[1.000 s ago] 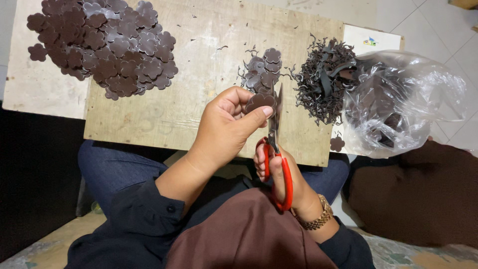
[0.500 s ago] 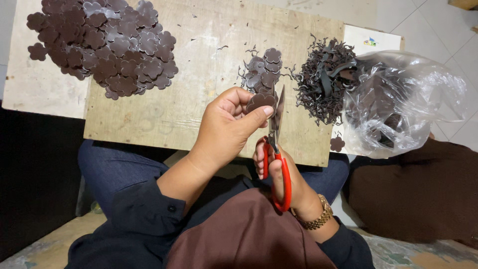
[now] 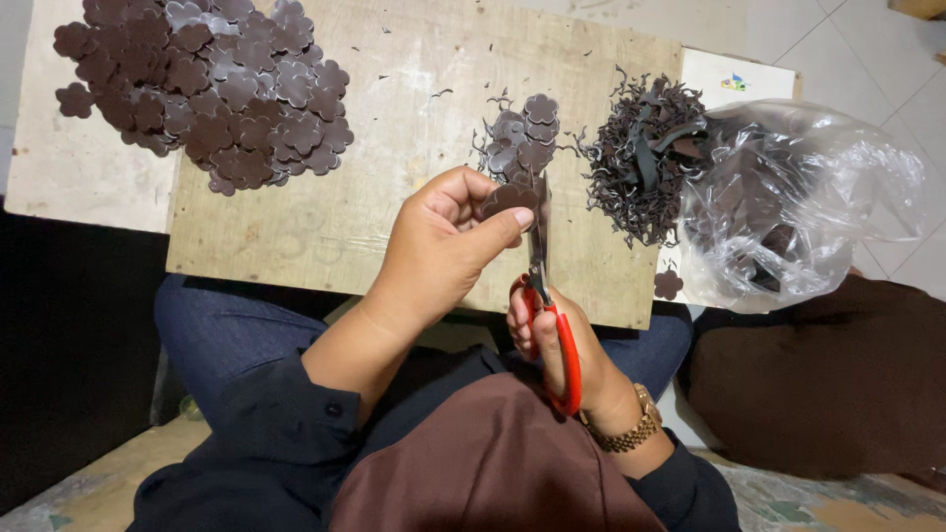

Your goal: The person sits on the floor and uses red-handled scissors to trim the edges of dark brown flower-shaped material pieces. They pick up each piece, trim it, and place it on a wooden board, repeating the process throughout the clip.

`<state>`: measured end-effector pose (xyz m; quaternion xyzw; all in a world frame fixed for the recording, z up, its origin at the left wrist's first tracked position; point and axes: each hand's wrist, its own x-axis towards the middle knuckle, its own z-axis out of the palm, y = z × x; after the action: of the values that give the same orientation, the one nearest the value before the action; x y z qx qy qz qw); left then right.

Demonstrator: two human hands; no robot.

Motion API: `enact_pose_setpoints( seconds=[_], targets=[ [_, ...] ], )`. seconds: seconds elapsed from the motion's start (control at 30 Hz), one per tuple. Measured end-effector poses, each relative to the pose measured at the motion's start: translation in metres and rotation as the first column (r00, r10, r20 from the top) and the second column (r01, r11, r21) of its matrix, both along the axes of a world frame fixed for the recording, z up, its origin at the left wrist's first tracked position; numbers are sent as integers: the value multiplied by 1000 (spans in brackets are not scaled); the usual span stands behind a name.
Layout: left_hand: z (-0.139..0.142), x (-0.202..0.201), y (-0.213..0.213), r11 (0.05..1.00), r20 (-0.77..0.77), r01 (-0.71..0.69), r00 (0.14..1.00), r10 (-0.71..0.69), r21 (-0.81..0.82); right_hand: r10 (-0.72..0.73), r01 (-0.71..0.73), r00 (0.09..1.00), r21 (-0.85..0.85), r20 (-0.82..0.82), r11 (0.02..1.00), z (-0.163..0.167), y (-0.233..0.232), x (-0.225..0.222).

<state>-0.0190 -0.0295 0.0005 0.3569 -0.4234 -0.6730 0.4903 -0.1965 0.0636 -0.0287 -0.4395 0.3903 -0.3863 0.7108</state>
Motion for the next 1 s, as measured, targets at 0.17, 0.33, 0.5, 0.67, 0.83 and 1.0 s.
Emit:
enact_pose_setpoints(
  seconds=[0.17, 0.33, 0.5, 0.67, 0.83, 1.0],
  targets=[
    [2, 3, -1, 1000, -1, 17, 1000, -17, 12, 21, -22, 998, -13, -55, 1000, 4, -1, -2],
    [5, 4, -2, 999, -112, 43, 993, -41, 18, 57, -59, 997, -67, -44, 996, 8, -4, -3],
    [8, 6, -2, 999, -34, 41, 999, -40, 34, 92, -104, 991, -129, -96, 986, 10, -7, -4],
    [12, 7, -2, 999, 26, 43, 999, -43, 21, 91, -105, 989, -119, -117, 987, 13, -7, -5],
    [15, 5, -2, 999, 58, 34, 998, -35, 26, 100, -124, 983, -153, -155, 981, 14, -9, -6],
    [16, 4, -3, 999, 35, 39, 999, -39, 26, 94, -116, 984, -137, -154, 984, 14, -8, -8]
  ],
)
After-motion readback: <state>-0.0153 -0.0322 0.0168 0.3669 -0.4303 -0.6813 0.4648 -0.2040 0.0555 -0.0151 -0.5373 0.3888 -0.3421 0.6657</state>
